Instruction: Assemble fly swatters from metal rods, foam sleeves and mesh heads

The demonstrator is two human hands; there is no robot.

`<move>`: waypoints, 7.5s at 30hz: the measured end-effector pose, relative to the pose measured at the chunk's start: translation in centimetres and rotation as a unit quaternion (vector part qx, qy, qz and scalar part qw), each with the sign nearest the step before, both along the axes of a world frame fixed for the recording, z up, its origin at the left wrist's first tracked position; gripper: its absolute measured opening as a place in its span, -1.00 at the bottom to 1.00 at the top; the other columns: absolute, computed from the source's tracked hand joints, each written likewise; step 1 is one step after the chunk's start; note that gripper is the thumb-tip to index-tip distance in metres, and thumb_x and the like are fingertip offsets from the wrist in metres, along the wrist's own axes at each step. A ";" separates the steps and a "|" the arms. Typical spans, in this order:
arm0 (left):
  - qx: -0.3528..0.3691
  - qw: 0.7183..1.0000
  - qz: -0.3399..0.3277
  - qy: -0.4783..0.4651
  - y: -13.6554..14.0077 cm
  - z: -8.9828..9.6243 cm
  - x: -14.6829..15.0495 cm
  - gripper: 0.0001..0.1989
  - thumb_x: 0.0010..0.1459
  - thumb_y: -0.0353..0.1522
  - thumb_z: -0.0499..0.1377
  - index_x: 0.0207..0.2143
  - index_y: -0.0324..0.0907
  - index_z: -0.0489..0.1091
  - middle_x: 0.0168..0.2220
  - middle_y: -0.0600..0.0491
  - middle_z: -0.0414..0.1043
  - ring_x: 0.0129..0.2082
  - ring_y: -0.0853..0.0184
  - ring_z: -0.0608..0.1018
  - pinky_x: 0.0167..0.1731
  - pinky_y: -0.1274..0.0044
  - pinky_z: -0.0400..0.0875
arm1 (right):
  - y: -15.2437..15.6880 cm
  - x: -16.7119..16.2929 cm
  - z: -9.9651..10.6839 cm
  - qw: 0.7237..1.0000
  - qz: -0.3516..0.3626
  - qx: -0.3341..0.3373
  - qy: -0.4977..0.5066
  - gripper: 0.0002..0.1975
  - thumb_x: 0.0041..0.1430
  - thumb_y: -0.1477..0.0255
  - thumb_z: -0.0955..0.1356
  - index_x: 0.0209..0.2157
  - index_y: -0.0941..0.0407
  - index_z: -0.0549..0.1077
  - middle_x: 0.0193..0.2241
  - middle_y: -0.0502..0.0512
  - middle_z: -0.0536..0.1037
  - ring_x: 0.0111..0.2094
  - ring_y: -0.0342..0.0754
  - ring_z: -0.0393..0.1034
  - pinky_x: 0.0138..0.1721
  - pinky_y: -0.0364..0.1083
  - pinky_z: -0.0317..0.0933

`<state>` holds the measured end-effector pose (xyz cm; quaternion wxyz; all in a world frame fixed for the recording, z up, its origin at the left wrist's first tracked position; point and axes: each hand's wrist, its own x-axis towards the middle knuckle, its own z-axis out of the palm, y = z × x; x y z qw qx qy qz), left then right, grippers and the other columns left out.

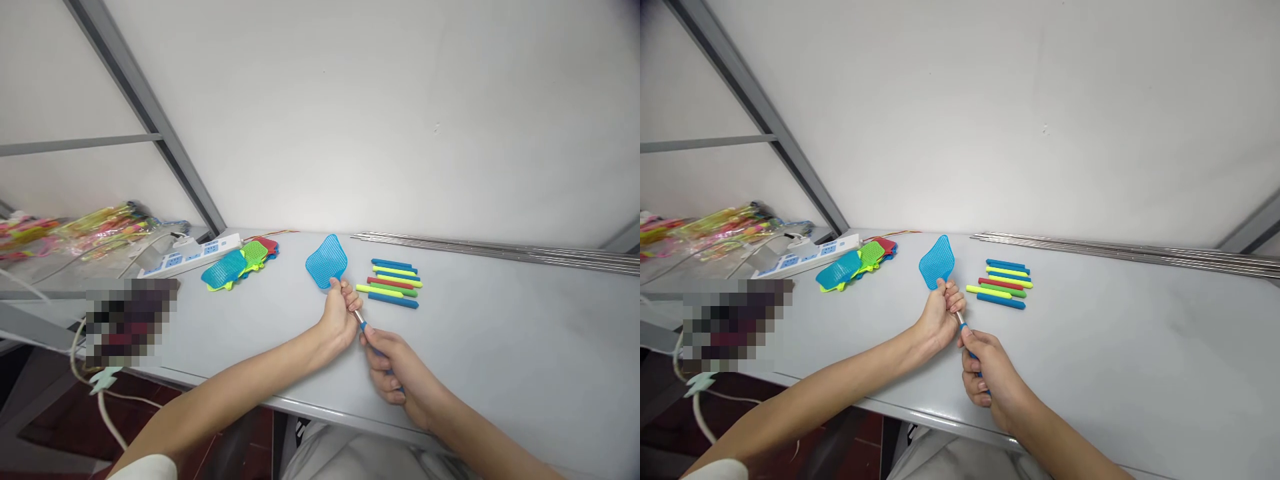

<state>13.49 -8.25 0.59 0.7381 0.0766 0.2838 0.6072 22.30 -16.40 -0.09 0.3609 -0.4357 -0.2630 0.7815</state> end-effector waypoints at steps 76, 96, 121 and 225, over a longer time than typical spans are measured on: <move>0.122 0.984 -0.118 -0.054 0.2 0.9 -1.3 -0.66 0.05 -0.16 -0.02 -0.60 -0.23 0.06 -0.71 0.26 -0.19 -0.81 0.63 0.00 -0.84 0.75 -0.08 | 0.9 0.8 -0.5 0.990 0.084 -0.011 0.109 -0.69 0.02 0.19 0.18 -0.58 0.14 0.12 -0.77 -0.18 -0.05 -0.80 -0.33 -0.29 -0.83 -0.29 -0.38; 0.054 0.985 -0.150 -0.064 1.1 0.3 -1.8 -0.64 0.13 -0.20 -0.15 -0.62 -0.23 0.06 -0.74 0.23 -0.11 -0.81 0.58 0.06 -0.83 0.71 0.03 | 1.6 1.1 -0.7 0.979 0.105 -0.063 0.163 -0.70 0.07 0.22 0.14 -0.58 0.15 0.13 -0.78 -0.18 -0.05 -0.81 -0.32 -0.26 -0.82 -0.28 -0.38; 0.108 0.971 -0.126 0.174 0.8 0.3 -1.6 -0.71 0.07 -0.22 -0.06 -0.59 -0.22 0.11 -0.72 0.21 0.05 -0.77 0.55 0.17 -0.72 0.68 0.16 | 1.5 1.0 -0.7 0.979 0.107 -0.049 0.167 -0.69 0.06 0.21 0.13 -0.57 0.15 0.14 -0.77 -0.17 -0.07 -0.80 -0.32 -0.27 -0.81 -0.27 -0.38; 0.677 0.288 -0.057 0.675 -3.5 1.7 -1.3 -0.72 0.10 -0.48 -0.09 -0.12 -0.19 0.21 -0.10 -0.06 0.21 -0.04 0.30 0.22 -0.09 0.45 0.17 | 2.2 17.3 8.1 0.800 -0.032 0.290 -0.524 -0.69 -0.04 0.24 0.25 -0.24 0.07 0.31 -0.52 0.08 0.37 -0.64 -0.25 0.08 -0.64 -0.19 -0.03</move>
